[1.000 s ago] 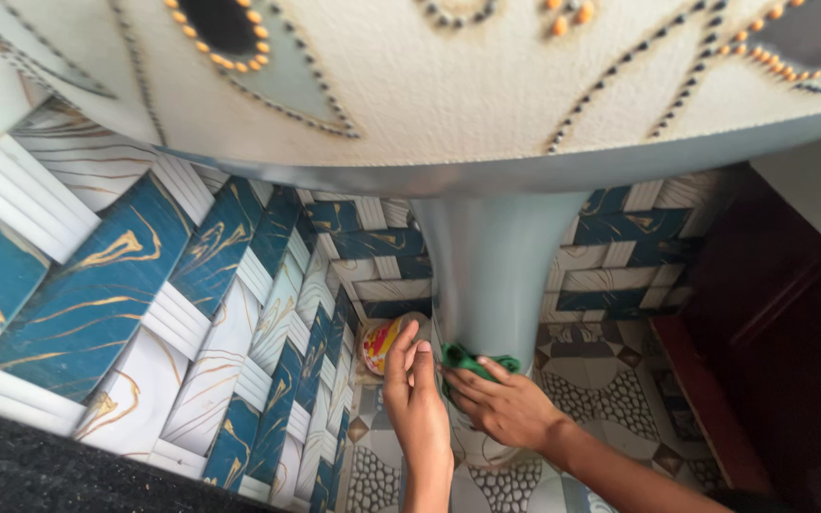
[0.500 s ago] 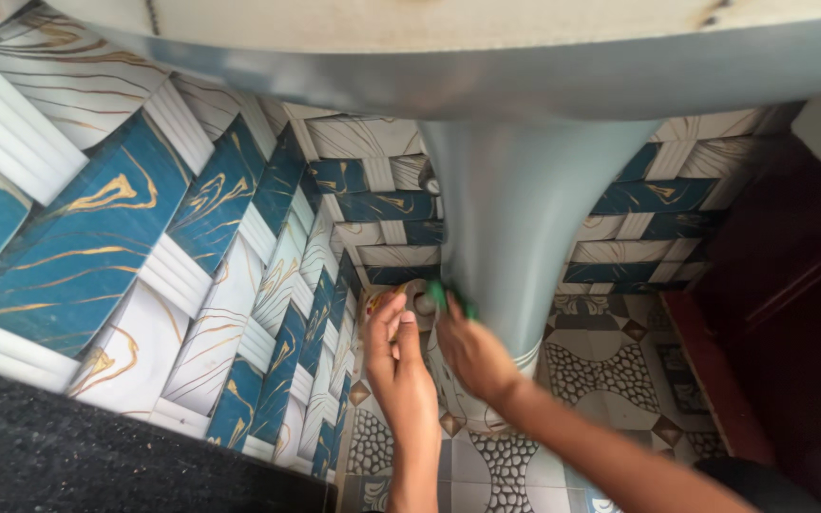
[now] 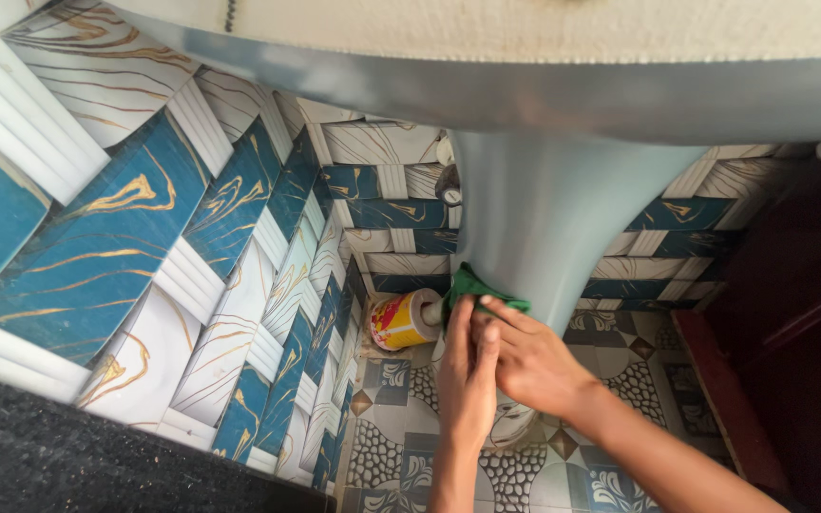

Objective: The person wipes the pedestal and the exterior underside of a decorated ceramic sink using a green cloth.

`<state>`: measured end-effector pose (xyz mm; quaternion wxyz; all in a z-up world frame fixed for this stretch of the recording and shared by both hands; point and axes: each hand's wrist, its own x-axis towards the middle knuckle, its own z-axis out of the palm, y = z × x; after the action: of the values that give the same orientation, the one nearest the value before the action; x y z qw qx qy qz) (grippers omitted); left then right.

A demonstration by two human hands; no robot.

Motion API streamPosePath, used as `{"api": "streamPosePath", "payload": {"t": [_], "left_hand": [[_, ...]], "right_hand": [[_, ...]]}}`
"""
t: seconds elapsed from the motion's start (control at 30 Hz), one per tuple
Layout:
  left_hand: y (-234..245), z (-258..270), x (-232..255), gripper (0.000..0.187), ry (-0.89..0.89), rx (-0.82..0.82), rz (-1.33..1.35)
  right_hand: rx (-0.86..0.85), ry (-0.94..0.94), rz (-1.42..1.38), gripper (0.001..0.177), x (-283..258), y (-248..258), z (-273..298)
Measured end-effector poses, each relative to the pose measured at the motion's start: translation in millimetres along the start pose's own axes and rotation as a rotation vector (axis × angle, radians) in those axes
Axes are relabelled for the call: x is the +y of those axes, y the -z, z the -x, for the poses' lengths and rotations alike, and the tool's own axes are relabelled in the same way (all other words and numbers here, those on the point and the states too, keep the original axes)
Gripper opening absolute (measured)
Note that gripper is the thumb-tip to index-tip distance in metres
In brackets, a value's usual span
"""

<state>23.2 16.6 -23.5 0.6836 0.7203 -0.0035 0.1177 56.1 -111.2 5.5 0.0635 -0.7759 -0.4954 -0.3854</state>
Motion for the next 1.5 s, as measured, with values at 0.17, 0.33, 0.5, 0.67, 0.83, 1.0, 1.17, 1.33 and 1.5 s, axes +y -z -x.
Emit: {"api": "streamPosePath", "payload": {"t": [0.17, 0.33, 0.5, 0.67, 0.83, 1.0, 1.17, 1.33, 1.5], "left_hand": [[-19, -5, -13, 0.085, -0.14, -0.049, -0.058], [-25, -38, 44, 0.085, -0.464, 0.048, 0.032], [-34, -105, 45, 0.077, -0.361, -0.019, 0.626], [-26, -104, -86, 0.069, 0.164, 0.014, 0.521], [-28, -59, -142, 0.07, 0.438, 0.108, 0.466], [-34, -93, -64, 0.075, 0.135, 0.058, 0.6], [-30, -156, -44, 0.076, 0.105, -0.132, 0.753], [-22, -135, -151, 0.074, 0.443, -0.072, 0.601], [-13, -39, -262, 0.069, 0.508, 0.044, 0.386]], "right_hand": [[0.346, -0.293, -0.229, 0.013, 12, 61, 14], [0.303, -0.728, -0.172, 0.064, 28, 35, 48], [0.115, -0.879, -0.432, 0.097, 29, -32, 83], [0.195, -0.821, -0.487, 0.095, 30, -50, 87], [0.234, -0.831, -0.465, 0.097, 24, -51, 85], [0.248, -0.903, -0.467, 0.102, 22, -55, 84], [0.259, -0.833, -0.492, 0.1, 24, -54, 84], [0.215, -0.846, -0.441, 0.097, 24, -49, 83], [0.195, -0.88, -0.458, 0.097, 26, -45, 81]]}}
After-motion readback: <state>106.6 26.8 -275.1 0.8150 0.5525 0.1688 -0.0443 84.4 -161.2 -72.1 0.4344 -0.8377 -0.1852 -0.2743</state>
